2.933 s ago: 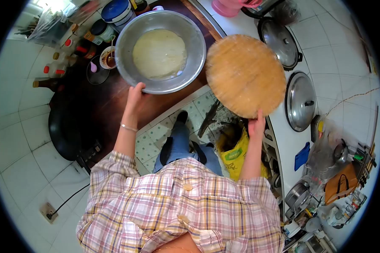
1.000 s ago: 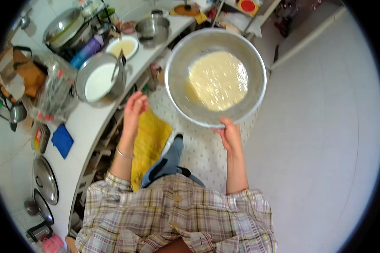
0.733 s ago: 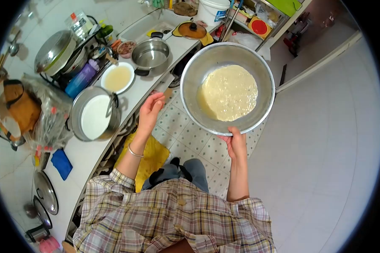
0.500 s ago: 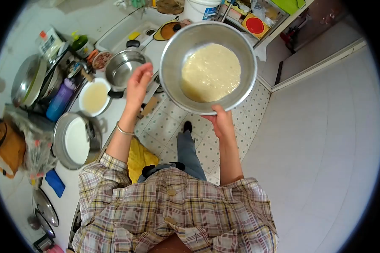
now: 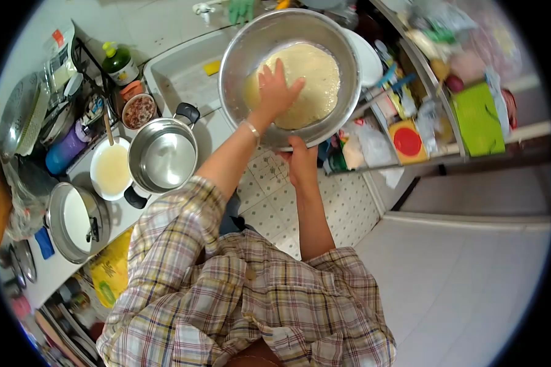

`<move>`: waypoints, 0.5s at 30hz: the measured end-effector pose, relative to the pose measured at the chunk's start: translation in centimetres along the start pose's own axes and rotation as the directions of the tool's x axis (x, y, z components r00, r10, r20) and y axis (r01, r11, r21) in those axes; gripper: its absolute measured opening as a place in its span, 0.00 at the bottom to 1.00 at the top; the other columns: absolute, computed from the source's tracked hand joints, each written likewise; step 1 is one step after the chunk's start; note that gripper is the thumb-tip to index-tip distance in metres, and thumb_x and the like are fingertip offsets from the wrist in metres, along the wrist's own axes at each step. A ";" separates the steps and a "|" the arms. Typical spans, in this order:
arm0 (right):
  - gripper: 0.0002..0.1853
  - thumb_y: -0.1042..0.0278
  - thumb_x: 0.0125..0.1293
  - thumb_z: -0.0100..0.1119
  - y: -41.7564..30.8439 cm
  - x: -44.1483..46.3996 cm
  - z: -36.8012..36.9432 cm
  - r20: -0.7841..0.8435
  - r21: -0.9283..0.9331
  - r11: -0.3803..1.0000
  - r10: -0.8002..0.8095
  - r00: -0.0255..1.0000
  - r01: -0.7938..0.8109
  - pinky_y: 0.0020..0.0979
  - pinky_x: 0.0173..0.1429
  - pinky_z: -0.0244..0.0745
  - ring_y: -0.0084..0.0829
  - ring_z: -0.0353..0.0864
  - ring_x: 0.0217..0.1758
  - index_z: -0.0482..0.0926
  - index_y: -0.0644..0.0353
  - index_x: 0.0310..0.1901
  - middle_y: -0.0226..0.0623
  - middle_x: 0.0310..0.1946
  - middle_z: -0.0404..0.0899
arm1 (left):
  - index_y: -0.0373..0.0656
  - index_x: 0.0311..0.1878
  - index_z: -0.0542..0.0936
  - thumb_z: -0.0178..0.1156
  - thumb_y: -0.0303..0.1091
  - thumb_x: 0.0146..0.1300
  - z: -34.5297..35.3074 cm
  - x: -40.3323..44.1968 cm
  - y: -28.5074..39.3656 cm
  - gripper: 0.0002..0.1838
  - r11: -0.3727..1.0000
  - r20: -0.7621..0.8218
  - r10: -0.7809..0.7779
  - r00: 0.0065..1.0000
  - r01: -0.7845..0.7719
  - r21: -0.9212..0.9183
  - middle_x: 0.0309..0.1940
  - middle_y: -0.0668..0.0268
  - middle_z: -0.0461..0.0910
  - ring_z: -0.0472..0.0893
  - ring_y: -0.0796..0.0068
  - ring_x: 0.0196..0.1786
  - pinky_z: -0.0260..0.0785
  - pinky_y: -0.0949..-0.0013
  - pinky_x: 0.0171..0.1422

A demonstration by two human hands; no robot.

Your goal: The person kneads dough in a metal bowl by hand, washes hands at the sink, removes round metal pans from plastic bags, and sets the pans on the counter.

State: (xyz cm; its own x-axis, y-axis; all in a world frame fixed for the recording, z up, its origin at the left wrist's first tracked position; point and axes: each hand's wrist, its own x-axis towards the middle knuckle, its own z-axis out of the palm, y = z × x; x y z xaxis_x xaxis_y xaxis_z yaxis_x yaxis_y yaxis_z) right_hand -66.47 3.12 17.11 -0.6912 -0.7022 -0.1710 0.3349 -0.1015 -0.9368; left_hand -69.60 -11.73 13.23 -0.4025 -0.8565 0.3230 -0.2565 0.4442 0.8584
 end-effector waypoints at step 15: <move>0.22 0.75 0.58 0.49 -0.9 16.9 4.1 0.062 -0.157 0.987 0.035 0.997 -0.025 0.34 0.45 0.76 0.31 0.74 0.45 0.61 0.66 0.55 0.40 0.48 0.69 | 0.51 0.71 0.36 0.49 0.73 0.49 4.1 16.2 -3.4 0.56 0.946 -0.009 -0.322 0.947 0.322 0.045 0.67 0.35 0.28 0.25 0.30 0.67 0.21 0.31 0.62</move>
State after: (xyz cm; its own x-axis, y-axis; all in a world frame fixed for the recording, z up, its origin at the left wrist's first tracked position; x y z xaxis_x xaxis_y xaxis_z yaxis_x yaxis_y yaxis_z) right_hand -75.86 -11.51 16.35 -0.6380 -0.7475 -0.1849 0.2476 0.0282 -0.9685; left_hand -78.89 -26.04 13.89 -0.2907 -0.9562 0.0327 -0.4121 0.1560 0.8977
